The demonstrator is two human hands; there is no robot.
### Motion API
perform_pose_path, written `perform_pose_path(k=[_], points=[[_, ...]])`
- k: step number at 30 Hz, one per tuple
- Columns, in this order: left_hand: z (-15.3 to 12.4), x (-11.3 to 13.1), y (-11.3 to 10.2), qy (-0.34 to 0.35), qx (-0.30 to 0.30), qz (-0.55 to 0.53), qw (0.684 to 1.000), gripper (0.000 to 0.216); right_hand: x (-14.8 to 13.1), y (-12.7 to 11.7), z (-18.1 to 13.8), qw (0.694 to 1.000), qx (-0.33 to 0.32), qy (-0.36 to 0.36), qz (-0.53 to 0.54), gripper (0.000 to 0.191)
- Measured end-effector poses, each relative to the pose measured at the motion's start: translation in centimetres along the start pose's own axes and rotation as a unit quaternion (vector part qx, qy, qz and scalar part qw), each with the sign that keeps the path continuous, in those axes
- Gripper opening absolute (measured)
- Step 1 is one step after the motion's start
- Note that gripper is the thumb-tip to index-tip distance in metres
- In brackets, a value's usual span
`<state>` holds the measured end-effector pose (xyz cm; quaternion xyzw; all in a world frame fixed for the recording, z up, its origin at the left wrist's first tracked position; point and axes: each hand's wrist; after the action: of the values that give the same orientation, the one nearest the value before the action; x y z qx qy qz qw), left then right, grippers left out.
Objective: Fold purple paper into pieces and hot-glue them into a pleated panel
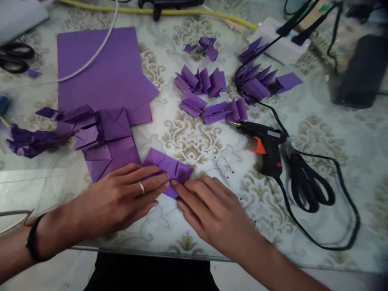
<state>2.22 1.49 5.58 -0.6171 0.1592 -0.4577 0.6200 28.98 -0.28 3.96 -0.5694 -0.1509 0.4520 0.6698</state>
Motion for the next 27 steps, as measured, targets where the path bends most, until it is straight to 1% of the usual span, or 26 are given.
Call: perform_pose_path(k=[5, 8, 12, 17, 22, 24, 27], points=[[-1.3, -0.3, 0.0, 0.001, -0.025, 0.014, 1.0, 0.035, -0.5, 0.0, -0.1, 0.999, -0.015, 0.0, -0.034, 0.034], [-1.8, -0.5, 0.3, 0.009, -0.028, 0.018, 0.999, 0.037, -0.7, 0.3, -0.5, 0.999, -0.021, -0.019, -0.039, 0.037], [-2.0, -0.6, 0.5, 0.014, -0.032, 0.03, 0.999, 0.039, -0.9, 0.5, -1.0, 0.998, -0.031, -0.029, -0.041, 0.037], [-2.1, -0.5, 0.6, 0.006, -0.034, 0.038, 0.999, 0.041, -1.3, 0.0, -1.3, 0.998, -0.043, -0.028, -0.041, 0.039], [-2.2, -0.5, 0.6, 0.017, -0.035, 0.04, 0.998, 0.04, -1.6, 0.2, -0.6, 0.997, -0.029, -0.013, -0.063, 0.041], [-2.3, -0.5, 0.6, 0.019, -0.035, 0.038, 0.998, 0.038, -1.7, 0.4, -0.2, 0.996, -0.031, -0.008, -0.081, 0.044], [-2.1, -0.5, 0.5, 0.018, -0.032, 0.037, 0.999, 0.037, -1.9, 0.6, 0.0, 0.995, -0.04, -0.011, -0.093, 0.045]])
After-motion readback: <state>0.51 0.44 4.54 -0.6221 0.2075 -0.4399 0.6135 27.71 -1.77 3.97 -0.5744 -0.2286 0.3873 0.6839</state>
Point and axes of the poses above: each hand's wrist, its own z-axis towards the middle knuckle, its own y-axis out of the palm, x = y × z, and after that the axes turned 4 degrees about -y, right-handed
